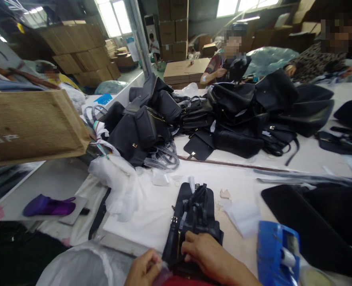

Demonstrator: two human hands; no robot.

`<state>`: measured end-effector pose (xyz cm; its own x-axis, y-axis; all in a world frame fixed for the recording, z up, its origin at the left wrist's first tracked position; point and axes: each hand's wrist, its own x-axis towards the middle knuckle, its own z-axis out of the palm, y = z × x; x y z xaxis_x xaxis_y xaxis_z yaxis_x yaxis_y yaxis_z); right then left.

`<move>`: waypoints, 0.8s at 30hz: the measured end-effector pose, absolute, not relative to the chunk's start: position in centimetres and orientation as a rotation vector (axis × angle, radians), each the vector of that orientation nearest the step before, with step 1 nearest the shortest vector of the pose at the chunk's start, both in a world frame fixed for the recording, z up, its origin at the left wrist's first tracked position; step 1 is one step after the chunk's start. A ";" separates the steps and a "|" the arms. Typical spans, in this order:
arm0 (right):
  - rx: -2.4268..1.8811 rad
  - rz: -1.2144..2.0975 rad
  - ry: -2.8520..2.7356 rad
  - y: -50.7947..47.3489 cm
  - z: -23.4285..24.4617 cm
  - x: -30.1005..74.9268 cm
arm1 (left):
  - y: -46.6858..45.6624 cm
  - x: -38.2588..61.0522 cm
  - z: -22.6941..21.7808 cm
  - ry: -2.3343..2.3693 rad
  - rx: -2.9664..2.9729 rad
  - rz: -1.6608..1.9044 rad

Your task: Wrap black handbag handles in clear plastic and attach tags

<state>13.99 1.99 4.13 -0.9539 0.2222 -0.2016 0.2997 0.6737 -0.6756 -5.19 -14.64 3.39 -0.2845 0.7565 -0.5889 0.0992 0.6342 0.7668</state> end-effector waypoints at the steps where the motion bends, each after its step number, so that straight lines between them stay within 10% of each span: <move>1: 0.439 -1.139 2.781 2.0 4.3 14.0 | -14.4 -5.0 3.6 1.779 0.684 0.745; 24: 0.412 -1.281 2.631 3.3 4.4 12.3 | -13.8 -5.3 3.1 1.940 0.859 0.716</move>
